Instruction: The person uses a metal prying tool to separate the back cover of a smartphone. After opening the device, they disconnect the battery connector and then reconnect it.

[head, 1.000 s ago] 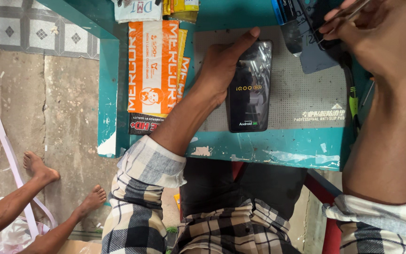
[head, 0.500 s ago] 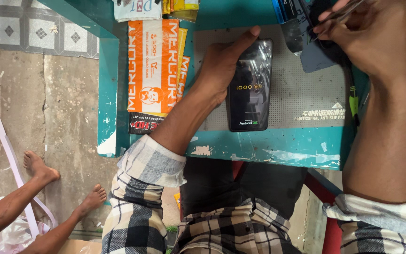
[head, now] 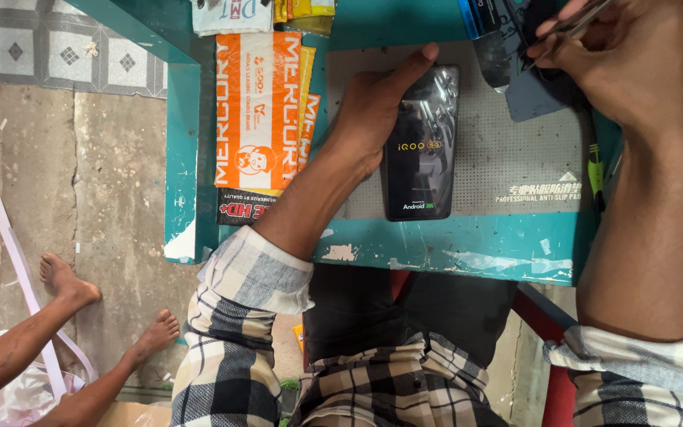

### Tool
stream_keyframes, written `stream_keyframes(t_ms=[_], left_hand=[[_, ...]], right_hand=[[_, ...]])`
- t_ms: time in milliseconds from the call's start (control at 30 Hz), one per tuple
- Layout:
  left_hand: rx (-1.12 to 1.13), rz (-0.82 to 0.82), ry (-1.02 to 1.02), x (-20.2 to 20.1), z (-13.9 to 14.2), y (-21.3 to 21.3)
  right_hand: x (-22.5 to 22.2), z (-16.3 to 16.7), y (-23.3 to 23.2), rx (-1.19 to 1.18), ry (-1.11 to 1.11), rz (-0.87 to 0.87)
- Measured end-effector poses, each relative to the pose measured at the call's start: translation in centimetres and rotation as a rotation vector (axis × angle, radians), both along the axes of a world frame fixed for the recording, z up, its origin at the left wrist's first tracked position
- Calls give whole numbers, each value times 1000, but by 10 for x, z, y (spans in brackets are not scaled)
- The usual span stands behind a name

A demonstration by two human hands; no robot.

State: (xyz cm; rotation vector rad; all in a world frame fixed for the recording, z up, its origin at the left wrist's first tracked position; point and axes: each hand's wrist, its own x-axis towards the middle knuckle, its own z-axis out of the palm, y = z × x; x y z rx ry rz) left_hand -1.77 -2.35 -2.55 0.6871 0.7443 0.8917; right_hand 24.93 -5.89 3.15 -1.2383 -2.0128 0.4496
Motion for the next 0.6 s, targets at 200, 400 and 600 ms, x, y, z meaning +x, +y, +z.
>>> stream_keyframes(t_ms=[200, 400, 600], left_hand=[[0, -1, -28, 1, -1, 0], [33, -25, 14, -1, -1, -1], [-8, -14, -3, 0, 1, -1]], right_hand=[[1, -1, 0, -31, 43, 4], [3, 0, -2, -106, 90, -34], [5, 0, -2, -126, 160, -19]])
